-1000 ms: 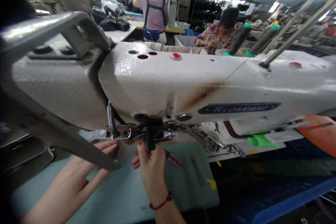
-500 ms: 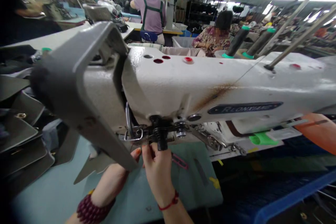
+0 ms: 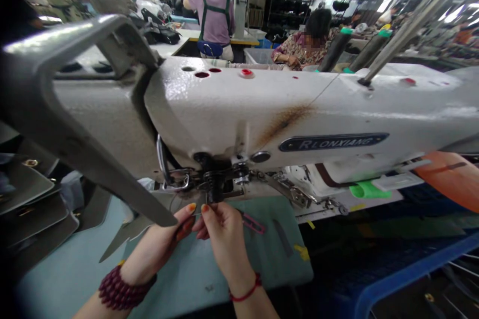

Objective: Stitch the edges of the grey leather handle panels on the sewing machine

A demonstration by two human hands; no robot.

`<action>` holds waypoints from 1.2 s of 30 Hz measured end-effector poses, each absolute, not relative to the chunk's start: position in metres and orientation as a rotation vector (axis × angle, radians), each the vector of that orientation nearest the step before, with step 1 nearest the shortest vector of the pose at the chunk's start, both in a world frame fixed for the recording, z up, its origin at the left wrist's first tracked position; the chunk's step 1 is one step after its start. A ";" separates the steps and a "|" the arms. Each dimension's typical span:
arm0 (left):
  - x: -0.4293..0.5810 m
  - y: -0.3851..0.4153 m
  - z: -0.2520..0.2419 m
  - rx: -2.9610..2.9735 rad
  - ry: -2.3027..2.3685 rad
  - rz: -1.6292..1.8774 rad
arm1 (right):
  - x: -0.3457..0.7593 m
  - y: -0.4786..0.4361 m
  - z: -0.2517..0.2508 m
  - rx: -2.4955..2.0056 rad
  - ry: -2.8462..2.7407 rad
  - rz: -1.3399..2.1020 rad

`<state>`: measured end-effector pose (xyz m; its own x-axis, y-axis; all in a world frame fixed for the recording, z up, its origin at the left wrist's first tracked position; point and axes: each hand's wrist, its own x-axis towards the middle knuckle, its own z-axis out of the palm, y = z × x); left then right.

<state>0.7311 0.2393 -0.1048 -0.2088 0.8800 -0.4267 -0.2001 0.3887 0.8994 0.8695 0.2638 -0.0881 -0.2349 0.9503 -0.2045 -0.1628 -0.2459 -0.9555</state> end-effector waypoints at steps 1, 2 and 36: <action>0.731 0.239 -0.104 0.635 1.410 1.119 | 0.868 0.264 -0.087 -1.123 -1.098 1.614; 0.732 0.238 -0.103 0.614 1.385 1.106 | 0.868 0.264 -0.087 -1.135 -1.094 1.606; 0.730 0.270 -0.061 0.664 1.576 1.017 | 0.864 0.261 -0.104 -1.226 -1.060 1.589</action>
<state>0.7302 0.2698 -0.0609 -0.2495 0.8388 -0.4838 -0.0951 0.4760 0.8743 0.8639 0.2608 -0.1042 -0.1643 0.9503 -0.2643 -0.1209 -0.2853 -0.9508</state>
